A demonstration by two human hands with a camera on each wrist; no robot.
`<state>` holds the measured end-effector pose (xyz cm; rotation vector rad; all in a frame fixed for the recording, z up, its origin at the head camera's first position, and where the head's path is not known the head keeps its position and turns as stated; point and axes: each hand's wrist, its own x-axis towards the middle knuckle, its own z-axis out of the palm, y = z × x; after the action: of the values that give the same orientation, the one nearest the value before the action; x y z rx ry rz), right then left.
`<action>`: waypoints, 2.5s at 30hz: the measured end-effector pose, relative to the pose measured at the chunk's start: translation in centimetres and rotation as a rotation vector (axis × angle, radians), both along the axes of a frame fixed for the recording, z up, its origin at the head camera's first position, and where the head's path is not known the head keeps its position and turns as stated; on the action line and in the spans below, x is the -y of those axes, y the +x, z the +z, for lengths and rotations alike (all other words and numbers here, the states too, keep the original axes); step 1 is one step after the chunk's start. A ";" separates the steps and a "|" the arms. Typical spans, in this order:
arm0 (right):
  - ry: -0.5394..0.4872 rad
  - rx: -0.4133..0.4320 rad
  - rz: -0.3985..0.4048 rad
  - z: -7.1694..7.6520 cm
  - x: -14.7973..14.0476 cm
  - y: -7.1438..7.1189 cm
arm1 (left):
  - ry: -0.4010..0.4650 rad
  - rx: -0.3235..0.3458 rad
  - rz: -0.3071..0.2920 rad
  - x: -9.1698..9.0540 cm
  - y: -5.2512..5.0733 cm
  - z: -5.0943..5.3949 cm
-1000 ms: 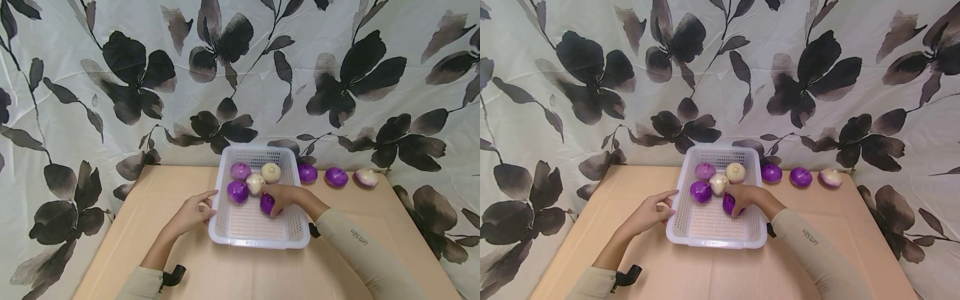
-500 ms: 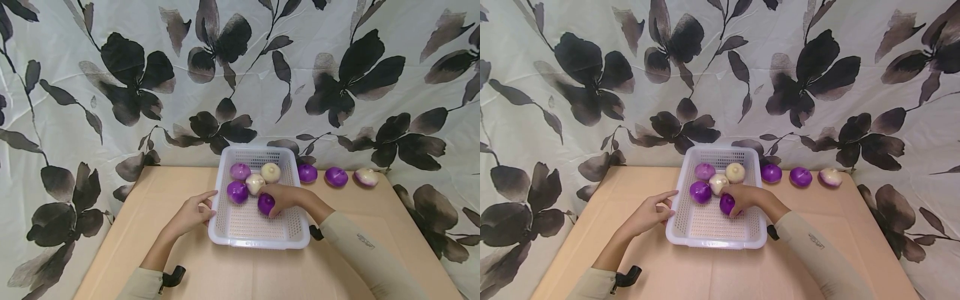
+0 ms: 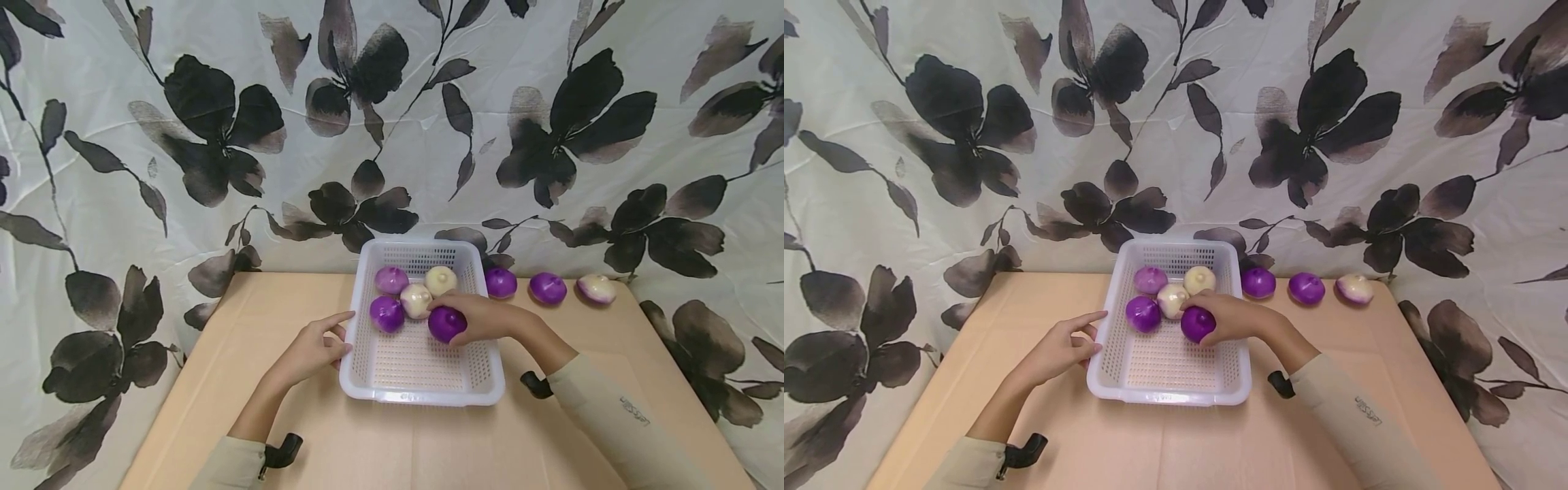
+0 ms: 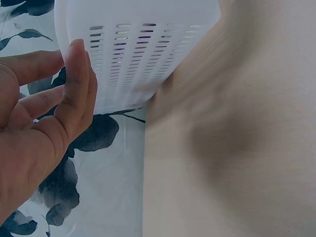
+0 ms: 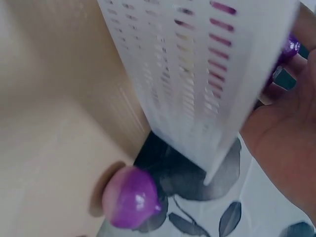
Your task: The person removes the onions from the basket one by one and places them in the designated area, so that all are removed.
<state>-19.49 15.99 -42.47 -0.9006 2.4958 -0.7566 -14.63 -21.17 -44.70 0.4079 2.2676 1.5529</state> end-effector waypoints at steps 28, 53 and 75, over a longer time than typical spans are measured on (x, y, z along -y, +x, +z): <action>-0.190 -0.143 -0.295 2.3 -8.1 1.6 | 0.004 0.016 0.000 -0.1 -0.2 0.2; -0.136 -0.139 -0.464 -6.0 -12.4 1.4 | -0.013 0.014 -0.004 0.0 -0.2 0.3; -0.104 -0.122 -0.522 -8.4 -11.4 1.5 | 0.000 0.019 -0.007 0.0 -0.1 0.4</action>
<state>-18.02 27.34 -50.82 -0.3224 2.8594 -1.0233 -14.72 -21.15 -44.34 0.3987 2.2498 1.5465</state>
